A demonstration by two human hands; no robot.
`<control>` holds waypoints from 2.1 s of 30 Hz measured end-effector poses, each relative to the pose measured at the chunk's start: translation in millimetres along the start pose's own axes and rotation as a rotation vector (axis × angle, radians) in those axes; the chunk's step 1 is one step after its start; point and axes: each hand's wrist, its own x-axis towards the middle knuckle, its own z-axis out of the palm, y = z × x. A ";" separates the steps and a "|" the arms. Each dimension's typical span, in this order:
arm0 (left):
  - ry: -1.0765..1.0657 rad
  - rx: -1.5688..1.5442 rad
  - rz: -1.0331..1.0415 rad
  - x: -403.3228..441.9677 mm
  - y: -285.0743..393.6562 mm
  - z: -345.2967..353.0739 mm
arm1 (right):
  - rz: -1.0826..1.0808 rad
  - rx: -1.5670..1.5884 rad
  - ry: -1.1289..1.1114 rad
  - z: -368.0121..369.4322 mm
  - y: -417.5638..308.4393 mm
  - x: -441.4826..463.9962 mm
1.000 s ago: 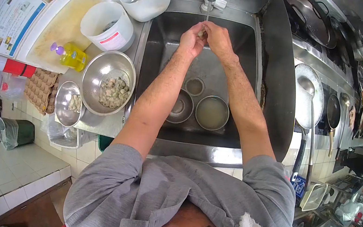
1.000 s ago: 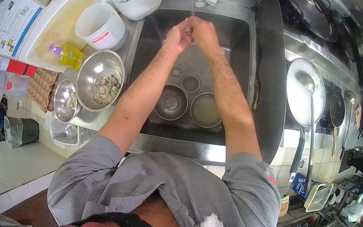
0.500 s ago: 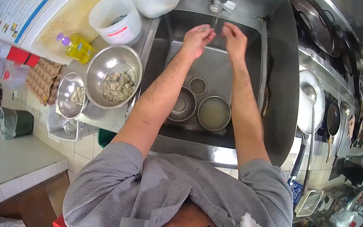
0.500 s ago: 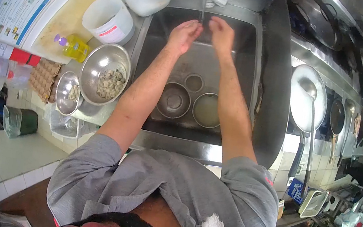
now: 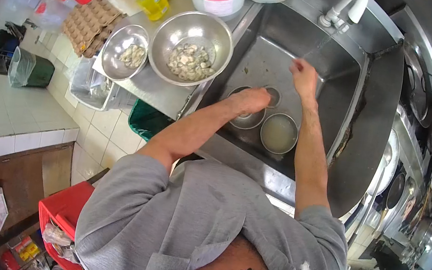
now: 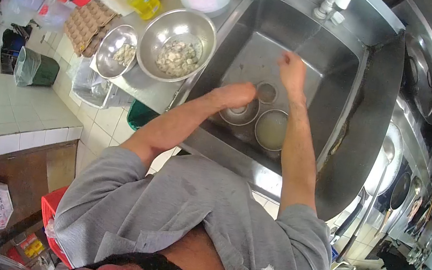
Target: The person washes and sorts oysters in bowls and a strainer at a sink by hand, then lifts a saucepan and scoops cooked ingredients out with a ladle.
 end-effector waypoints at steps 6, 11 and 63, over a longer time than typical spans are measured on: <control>0.631 -0.284 -0.044 -155.4 -1.7 -131.7 | -0.318 0.130 -0.446 51.1 -169.9 4.8; 0.772 0.068 -0.671 -241.0 -89.2 -168.2 | -0.450 -0.284 -0.759 126.9 -200.8 -4.8; 0.544 -2.247 0.096 205.1 33.1 -74.9 | 0.393 1.217 0.427 -35.2 13.1 68.5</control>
